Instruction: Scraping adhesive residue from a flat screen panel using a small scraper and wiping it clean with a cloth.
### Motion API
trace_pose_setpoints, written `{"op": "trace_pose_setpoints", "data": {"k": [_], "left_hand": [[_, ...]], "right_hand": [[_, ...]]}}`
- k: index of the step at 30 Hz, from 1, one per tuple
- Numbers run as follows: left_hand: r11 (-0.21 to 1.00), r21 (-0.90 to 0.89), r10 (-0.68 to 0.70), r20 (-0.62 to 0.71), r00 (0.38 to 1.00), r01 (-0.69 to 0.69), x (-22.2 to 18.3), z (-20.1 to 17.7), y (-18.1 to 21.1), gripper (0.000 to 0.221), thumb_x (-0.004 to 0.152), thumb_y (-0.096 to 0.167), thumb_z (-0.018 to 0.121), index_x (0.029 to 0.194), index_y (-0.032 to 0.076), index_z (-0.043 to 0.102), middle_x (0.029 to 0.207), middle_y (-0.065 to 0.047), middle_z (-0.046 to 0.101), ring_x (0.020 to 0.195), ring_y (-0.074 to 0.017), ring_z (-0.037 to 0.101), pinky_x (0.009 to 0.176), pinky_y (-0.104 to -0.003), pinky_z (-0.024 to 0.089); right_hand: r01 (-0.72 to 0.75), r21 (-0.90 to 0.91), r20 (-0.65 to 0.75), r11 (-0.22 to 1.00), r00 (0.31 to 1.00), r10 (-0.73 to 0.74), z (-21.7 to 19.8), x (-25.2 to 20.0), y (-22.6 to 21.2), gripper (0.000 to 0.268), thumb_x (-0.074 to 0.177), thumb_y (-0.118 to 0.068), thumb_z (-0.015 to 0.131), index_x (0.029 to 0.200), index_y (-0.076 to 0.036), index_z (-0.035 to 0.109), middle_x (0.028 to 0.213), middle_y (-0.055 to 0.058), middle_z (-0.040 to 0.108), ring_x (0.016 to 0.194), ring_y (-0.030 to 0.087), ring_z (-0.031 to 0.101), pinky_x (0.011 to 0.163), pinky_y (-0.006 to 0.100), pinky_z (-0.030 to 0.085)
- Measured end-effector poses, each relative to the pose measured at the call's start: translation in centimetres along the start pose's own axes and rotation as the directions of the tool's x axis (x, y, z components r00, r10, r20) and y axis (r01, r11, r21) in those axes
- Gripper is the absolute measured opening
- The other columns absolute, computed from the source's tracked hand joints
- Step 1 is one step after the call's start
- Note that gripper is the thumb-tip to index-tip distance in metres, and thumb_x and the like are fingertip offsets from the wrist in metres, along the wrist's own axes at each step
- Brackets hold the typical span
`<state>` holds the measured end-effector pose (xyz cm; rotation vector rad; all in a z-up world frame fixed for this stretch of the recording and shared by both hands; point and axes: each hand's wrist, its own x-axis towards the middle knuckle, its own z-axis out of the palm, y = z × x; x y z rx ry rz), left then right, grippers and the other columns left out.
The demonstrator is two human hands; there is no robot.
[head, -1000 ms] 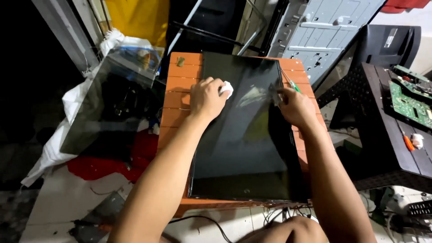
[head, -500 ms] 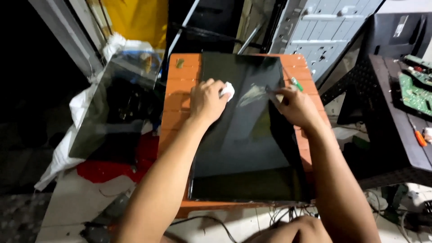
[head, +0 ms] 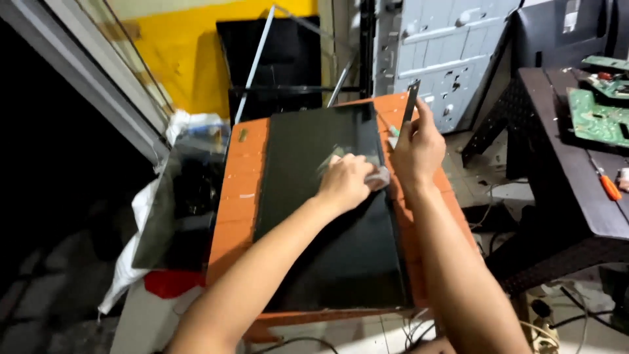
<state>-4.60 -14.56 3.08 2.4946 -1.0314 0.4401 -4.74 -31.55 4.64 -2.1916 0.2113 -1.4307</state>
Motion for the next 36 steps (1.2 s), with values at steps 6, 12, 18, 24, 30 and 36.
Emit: {"op": "trace_pose_setpoints", "data": {"k": [6, 12, 18, 24, 30, 36], "left_hand": [[0.927, 0.177, -0.3, -0.173, 0.938, 0.33, 6.4, 3.7, -9.0, 0.019, 0.083, 0.036, 0.077, 0.1, 0.027, 0.074, 0.094, 0.003, 0.07, 0.1, -0.026, 0.07, 0.09, -0.054, 0.052], [0.861, 0.173, -0.476, -0.056, 0.878, 0.478, 1.2, -2.1, -9.2, 0.016, 0.085, 0.032, 0.075, 0.096, 0.021, 0.076, 0.098, 0.0, 0.075, 0.111, -0.029, 0.068, 0.109, -0.063, 0.038], [0.726, -0.492, -0.657, -0.292, 0.695, 0.48, -1.5, -5.6, -2.4, 0.021, 0.084, 0.031, 0.081, 0.102, 0.021, 0.08, 0.089, -0.009, 0.079, 0.094, -0.0325, 0.076, 0.077, -0.042, 0.06], [0.709, -0.535, -0.646, -0.231, 0.727, 0.46, 1.4, -1.8, -1.1, 0.024, 0.084, 0.035, 0.083, 0.102, 0.02, 0.079, 0.088, -0.006, 0.08, 0.089, -0.0261, 0.078, 0.073, -0.038, 0.061], [0.58, -0.677, -0.721, -0.169, 0.672, 0.453, 3.4, 2.0, -2.4, 0.021, 0.083, 0.016, 0.084, 0.102, 0.007, 0.081, 0.09, -0.018, 0.078, 0.09, -0.0346, 0.075, 0.074, -0.043, 0.057], [0.55, -0.663, -0.648, 0.045, 0.76, 0.507, 1.5, 0.3, -6.8, 0.036, 0.105, 0.023, 0.075, 0.126, -0.006, 0.07, 0.111, -0.017, 0.07, 0.091, -0.0224, 0.062, 0.077, -0.033, 0.049]], "right_hand": [[-0.026, 0.054, -0.095, 0.998, 0.995, 0.031, -0.6, 0.2, -0.9, 0.051, 0.092, -0.009, 0.065, 0.141, -0.025, 0.062, 0.073, -0.001, 0.067, 0.07, 0.025, 0.071, 0.066, 0.038, 0.057], [-0.359, 0.422, 0.392, 0.832, 0.9, 0.19, 0.9, 0.6, -0.3, 0.045, 0.09, -0.012, 0.064, 0.133, -0.025, 0.071, 0.071, 0.0, 0.07, 0.07, 0.019, 0.071, 0.067, 0.035, 0.055], [-0.418, 0.485, 0.556, 0.768, 0.825, 0.098, 3.5, -1.3, 1.7, 0.055, 0.083, -0.009, 0.075, 0.137, -0.016, 0.067, 0.07, 0.006, 0.071, 0.069, 0.02, 0.068, 0.068, 0.035, 0.052], [-0.522, 0.498, 0.685, 0.693, 0.727, 0.055, 0.8, -0.8, -1.1, 0.067, 0.083, -0.004, 0.074, 0.146, -0.011, 0.052, 0.079, 0.01, 0.075, 0.074, 0.022, 0.073, 0.072, 0.034, 0.057], [-0.303, 0.46, 0.54, 0.835, 0.841, 0.007, 0.1, -0.2, 0.2, 0.047, 0.079, 0.002, 0.072, 0.126, 0.002, 0.066, 0.114, 0.033, 0.064, 0.112, 0.054, 0.063, 0.098, 0.057, 0.05], [-0.464, 0.654, 0.487, 0.598, 0.863, 0.137, 2.7, -2.2, -0.8, 0.042, 0.088, -0.006, 0.065, 0.129, -0.005, 0.055, 0.088, 0.007, 0.059, 0.075, 0.017, 0.057, 0.069, 0.031, 0.05]]}}
